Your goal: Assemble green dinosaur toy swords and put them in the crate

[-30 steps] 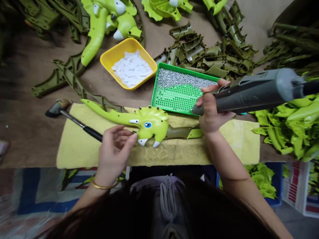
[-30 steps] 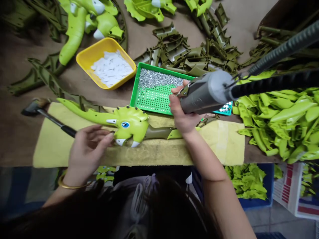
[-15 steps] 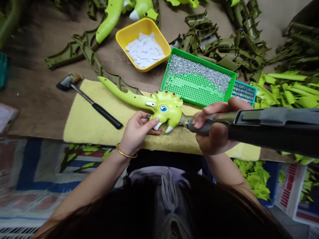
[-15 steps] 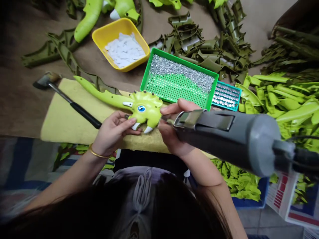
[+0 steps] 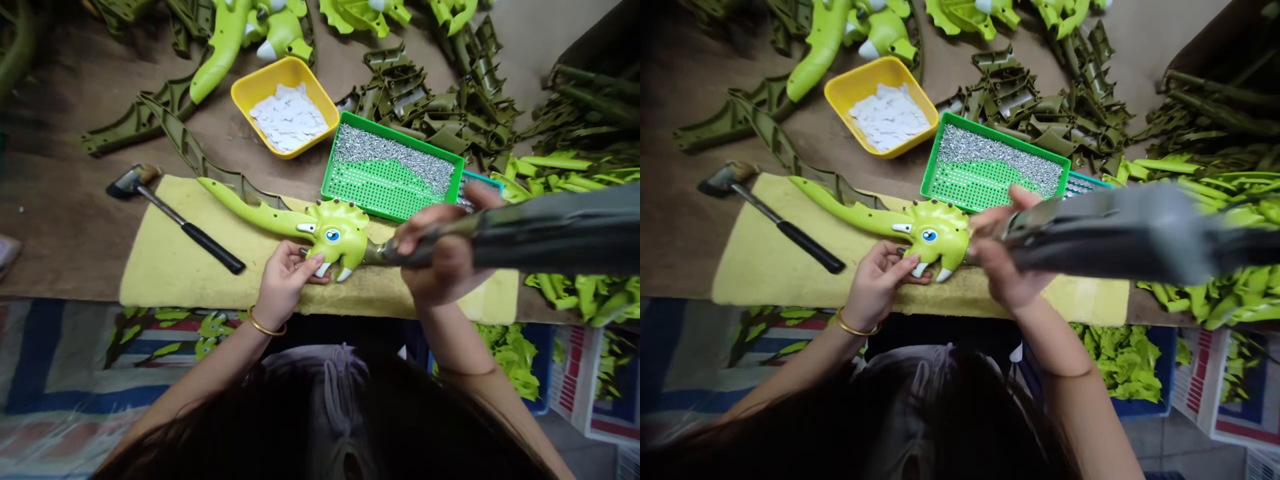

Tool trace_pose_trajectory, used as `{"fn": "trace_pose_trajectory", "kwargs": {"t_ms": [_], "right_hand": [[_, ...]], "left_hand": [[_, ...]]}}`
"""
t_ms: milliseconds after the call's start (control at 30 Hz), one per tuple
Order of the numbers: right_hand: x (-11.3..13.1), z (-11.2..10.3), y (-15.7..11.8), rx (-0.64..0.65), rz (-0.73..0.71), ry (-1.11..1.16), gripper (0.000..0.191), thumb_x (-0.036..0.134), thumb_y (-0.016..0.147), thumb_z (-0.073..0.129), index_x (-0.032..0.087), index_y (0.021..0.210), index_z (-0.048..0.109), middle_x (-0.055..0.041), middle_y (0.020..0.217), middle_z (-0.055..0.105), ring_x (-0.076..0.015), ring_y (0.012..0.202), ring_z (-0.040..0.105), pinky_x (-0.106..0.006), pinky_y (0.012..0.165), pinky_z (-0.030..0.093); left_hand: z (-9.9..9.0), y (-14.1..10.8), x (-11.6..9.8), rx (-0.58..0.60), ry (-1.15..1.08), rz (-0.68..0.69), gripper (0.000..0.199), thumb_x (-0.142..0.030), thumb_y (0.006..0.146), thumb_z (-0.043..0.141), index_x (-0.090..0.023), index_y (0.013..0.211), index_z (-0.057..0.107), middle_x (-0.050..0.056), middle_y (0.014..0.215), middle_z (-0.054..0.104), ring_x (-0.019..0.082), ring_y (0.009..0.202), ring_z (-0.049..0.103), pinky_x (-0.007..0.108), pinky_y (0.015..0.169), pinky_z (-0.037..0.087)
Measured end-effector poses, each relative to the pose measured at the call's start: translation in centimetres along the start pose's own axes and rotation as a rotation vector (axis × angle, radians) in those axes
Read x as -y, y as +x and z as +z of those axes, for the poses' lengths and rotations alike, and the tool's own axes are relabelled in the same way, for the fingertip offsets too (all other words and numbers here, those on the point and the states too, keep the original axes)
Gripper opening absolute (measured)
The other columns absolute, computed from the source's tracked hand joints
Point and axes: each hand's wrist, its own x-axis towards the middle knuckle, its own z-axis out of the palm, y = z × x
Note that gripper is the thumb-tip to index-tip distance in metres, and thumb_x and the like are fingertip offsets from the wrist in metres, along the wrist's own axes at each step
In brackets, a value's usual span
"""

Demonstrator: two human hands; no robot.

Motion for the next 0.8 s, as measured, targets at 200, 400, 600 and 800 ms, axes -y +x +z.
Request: {"fn": "trace_pose_trajectory", "kwargs": {"t_ms": [200,400,600,800], "right_hand": [[-8.5,0.6,5.8,-0.310,0.013,-0.224,0.052,0.068,0.087,0.045,0.035,0.126,0.046,-0.0009,0.101,0.060,-0.0089,0.056,0.056,-0.031,0.052,0.053],[-14.0,-1.9,5.6,-0.100,0.243,-0.196,0.063,0.069,0.089,0.036,0.030,0.137,0.037,-0.0049,0.111,0.060,-0.0086,0.065,0.058,-0.033,0.064,0.055],[-11.8,0.0,5.1,-0.398,0.110,-0.254,0.058,0.070,0.085,0.047,0.031,0.127,0.044,-0.0009,0.088,0.060,-0.0103,0.058,0.055,-0.033,0.059,0.054],[-8.2,0.9,6.0,-0.487,-0.048,-0.194,0.049,0.065,0.084,0.054,0.027,0.114,0.047,-0.0001,0.091,0.057,-0.0044,0.050,0.048,-0.025,0.046,0.046]], "left_hand": [[-0.2,0.2,0.2,0.018,0.041,-0.011,0.051,-0.044,0.061,0.085,-0.016,0.085,0.049,0.000,0.072,0.068,0.016,0.058,0.069,0.031,0.059,0.063],[-0.3,0.2,0.1,0.039,0.052,-0.018,0.050,-0.044,0.062,0.084,-0.017,0.084,0.048,-0.001,0.074,0.068,0.015,0.059,0.069,0.031,0.060,0.063],[-0.3,0.2,0.0,0.046,0.065,-0.017,0.049,-0.043,0.062,0.084,-0.017,0.083,0.049,-0.001,0.072,0.069,0.015,0.058,0.069,0.030,0.060,0.064],[0.3,-0.3,-0.2,0.029,0.044,-0.043,0.050,-0.043,0.060,0.085,-0.016,0.082,0.049,-0.001,0.068,0.068,0.016,0.056,0.069,0.031,0.059,0.064]]}}
